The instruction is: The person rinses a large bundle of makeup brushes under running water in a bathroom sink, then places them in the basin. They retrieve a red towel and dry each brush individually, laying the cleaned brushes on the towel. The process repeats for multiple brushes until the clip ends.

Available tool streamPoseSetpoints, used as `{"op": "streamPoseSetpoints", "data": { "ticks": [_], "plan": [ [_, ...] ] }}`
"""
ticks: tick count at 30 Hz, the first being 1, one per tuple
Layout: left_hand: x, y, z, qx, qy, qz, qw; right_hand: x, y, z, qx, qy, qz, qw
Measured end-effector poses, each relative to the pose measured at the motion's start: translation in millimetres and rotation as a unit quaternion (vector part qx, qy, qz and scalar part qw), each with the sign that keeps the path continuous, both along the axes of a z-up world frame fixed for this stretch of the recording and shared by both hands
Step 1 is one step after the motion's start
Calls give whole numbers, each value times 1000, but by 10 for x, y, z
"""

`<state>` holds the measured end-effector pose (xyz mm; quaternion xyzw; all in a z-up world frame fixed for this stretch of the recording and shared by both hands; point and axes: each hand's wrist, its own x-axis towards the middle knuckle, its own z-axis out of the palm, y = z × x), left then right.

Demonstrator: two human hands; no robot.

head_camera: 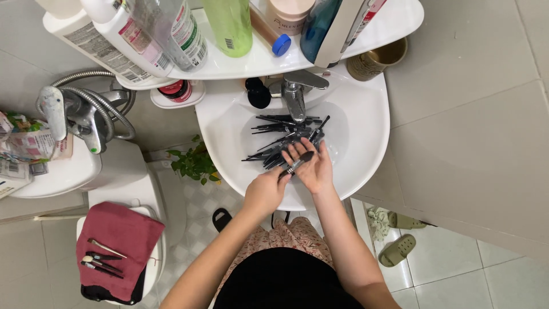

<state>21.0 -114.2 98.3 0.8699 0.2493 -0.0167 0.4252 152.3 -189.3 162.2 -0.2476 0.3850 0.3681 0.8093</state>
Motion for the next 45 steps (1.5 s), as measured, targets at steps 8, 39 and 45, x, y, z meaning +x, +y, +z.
{"op": "streamPoseSetpoints", "data": {
  "ticks": [8, 39, 45],
  "plan": [
    [-155, -141, 70, 242, -91, -46, 965, 196, -343, -1877, 213, -161, 45, 963],
    [-1844, 1082, 730, 64, 6, 51, 997, -363, -199, -1087, -144, -355, 428, 819],
    [-3436, 1218, -326, -83, -51, 318, 943, -612, 269, -1342, -148, -419, 427, 787]
  ]
}}
